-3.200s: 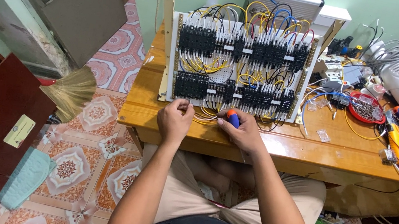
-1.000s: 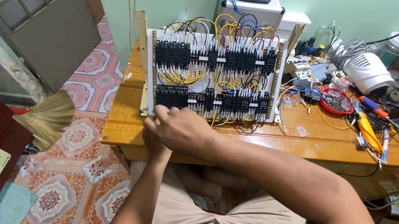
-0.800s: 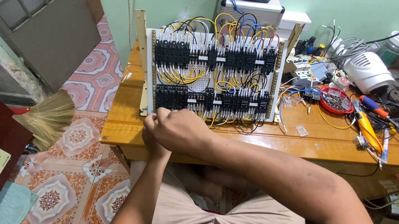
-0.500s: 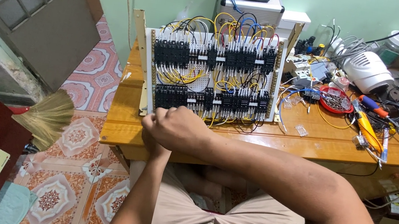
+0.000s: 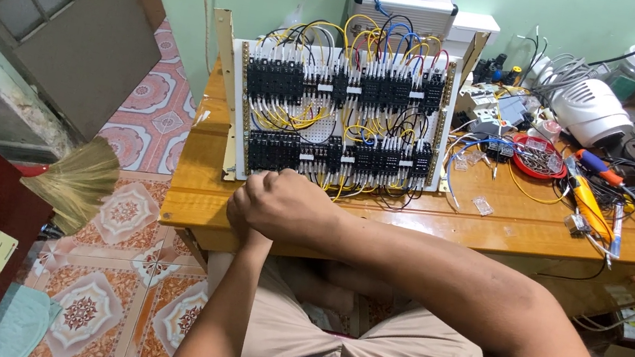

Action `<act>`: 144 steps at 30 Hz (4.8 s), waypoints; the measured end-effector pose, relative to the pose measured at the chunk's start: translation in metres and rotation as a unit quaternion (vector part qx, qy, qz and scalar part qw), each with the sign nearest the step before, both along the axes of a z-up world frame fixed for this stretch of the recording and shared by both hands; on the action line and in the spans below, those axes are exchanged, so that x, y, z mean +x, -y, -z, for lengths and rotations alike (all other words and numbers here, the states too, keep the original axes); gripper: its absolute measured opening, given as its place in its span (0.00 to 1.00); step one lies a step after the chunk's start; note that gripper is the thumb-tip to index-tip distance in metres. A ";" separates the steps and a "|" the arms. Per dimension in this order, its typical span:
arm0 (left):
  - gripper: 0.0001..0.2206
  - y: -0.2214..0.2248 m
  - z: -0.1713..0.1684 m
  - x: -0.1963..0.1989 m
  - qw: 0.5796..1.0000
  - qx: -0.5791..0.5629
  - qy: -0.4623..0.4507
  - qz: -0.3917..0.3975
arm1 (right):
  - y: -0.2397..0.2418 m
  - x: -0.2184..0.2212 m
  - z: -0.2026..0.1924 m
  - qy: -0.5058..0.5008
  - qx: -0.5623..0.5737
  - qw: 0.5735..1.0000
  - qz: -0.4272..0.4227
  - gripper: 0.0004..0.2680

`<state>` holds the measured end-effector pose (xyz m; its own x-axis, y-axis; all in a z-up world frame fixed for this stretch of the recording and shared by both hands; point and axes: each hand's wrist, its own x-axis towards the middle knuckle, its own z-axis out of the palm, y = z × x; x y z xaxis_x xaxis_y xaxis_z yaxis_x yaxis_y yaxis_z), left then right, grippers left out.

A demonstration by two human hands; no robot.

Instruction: The person is wiring an electrical panel by inserting wires into terminals and tightening them with a screwdriver.

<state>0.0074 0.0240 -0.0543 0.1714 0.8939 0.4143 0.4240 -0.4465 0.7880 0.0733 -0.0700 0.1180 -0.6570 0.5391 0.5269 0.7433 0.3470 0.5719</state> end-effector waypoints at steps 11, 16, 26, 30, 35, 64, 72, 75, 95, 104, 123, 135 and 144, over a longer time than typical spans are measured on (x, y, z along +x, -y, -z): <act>0.14 0.005 0.007 -0.005 1.000 0.002 0.004 0.004 | -0.006 0.009 0.019 -0.067 -0.051 0.996 0.002 0.05; 0.14 -0.001 0.008 -0.001 1.000 0.000 0.004 0.009 | 0.020 0.020 -0.009 -0.116 -0.104 0.987 -0.037 0.09; 0.07 0.022 -0.043 0.003 0.997 -0.003 -0.036 -0.069 | 0.071 0.119 0.002 -0.588 -0.116 0.799 -0.048 0.06; 0.07 0.019 -0.037 0.005 0.996 0.017 -0.036 -0.080 | 0.083 0.124 -0.007 -0.662 -0.246 0.707 0.028 0.02; 0.06 0.020 -0.036 0.003 0.996 0.036 -0.034 -0.076 | 0.069 0.107 0.003 -0.491 -0.378 0.774 0.131 0.15; 0.06 0.022 -0.037 0.005 0.995 0.049 -0.044 -0.071 | 0.037 0.101 0.023 -0.206 -0.419 0.836 0.288 0.13; 0.08 0.026 -0.039 0.004 0.995 0.052 -0.045 -0.078 | 0.065 0.135 -0.012 -0.428 -0.427 0.742 0.290 0.13; 0.07 0.029 -0.040 0.003 0.995 0.053 -0.039 -0.079 | 0.095 0.205 -0.008 -0.467 -0.356 0.731 0.348 0.15; 0.06 0.032 -0.043 0.004 0.991 0.099 -0.017 -0.087 | 0.144 0.402 0.095 -0.484 -0.136 0.645 0.575 0.10; 0.05 0.030 -0.040 0.003 0.991 0.103 -0.016 -0.081 | 0.180 0.414 0.079 -0.603 -0.149 0.587 0.519 0.09; 0.06 0.033 -0.041 0.004 0.990 0.110 -0.020 -0.086 | 0.224 0.279 -0.020 -0.629 -0.165 0.704 0.286 0.06; 0.05 0.032 -0.031 0.002 0.982 0.165 0.054 -0.079 | 0.198 0.208 0.034 -0.419 -0.222 0.849 0.231 0.05; 0.12 0.132 -0.124 0.006 0.901 0.289 0.054 0.320 | 0.165 0.152 0.024 -0.464 -0.351 0.805 0.117 0.06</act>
<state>0.0133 -0.1084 0.0702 0.5054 0.2557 0.8241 -0.1320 -0.9209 0.3667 0.2255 -0.2350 0.0940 0.0067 0.9698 0.2438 0.8302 0.1305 -0.5420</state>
